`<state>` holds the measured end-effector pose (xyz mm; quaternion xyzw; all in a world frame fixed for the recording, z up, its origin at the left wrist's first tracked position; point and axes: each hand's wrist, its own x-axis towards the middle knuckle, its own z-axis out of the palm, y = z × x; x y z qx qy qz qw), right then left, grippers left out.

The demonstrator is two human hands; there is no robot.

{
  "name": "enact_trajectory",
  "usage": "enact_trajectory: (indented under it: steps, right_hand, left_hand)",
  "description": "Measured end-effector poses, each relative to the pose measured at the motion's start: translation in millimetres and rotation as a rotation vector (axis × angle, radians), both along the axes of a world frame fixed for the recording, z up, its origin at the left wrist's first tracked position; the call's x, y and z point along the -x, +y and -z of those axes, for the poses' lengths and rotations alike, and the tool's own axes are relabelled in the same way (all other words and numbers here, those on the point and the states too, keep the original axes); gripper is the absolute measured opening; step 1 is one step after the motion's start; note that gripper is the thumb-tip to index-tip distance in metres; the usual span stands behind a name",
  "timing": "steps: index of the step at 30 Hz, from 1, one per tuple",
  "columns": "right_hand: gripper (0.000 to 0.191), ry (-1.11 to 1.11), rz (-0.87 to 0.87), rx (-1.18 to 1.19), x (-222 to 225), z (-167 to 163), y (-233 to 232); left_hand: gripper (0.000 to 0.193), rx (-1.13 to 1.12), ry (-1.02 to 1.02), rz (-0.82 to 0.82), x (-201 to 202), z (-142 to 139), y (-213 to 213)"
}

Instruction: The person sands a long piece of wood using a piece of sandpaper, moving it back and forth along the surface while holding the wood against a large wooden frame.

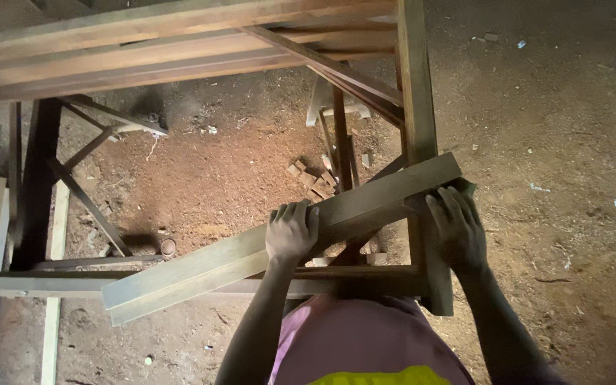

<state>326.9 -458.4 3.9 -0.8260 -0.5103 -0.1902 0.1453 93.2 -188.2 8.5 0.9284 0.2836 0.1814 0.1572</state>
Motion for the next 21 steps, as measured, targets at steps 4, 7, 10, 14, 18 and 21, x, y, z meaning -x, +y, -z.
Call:
enact_trajectory:
  steps: [4,7,10,14,18,21]
  right_hand:
    - [0.028,0.160,0.004,-0.161,12.3,-6.7,5.1]
    - [0.030,0.208,-0.118,-0.171,39.3,-15.9,20.0]
    - [0.036,0.218,-0.315,-0.149,61.6,-21.9,38.1]
    - [0.035,0.232,-0.254,-0.117,34.5,-31.1,32.7]
    - [0.035,0.076,-0.020,-0.115,4.3,-33.4,15.6]
    - [0.034,0.210,-0.209,-0.115,38.6,-20.2,31.1]
  left_hand:
    - [0.029,-0.021,0.020,0.003,-1.7,-1.6,-2.1]
    - [0.028,-0.014,0.013,-0.004,-2.6,0.0,-4.5]
    - [0.027,-0.001,0.009,0.000,-2.0,2.0,-5.9]
    - [0.028,-0.021,-0.049,0.027,-0.9,3.8,-6.0]
    - [0.027,0.000,-0.007,-0.001,-1.2,5.1,-5.6]
    - [0.030,0.029,0.056,-0.015,-1.5,8.2,-6.6]
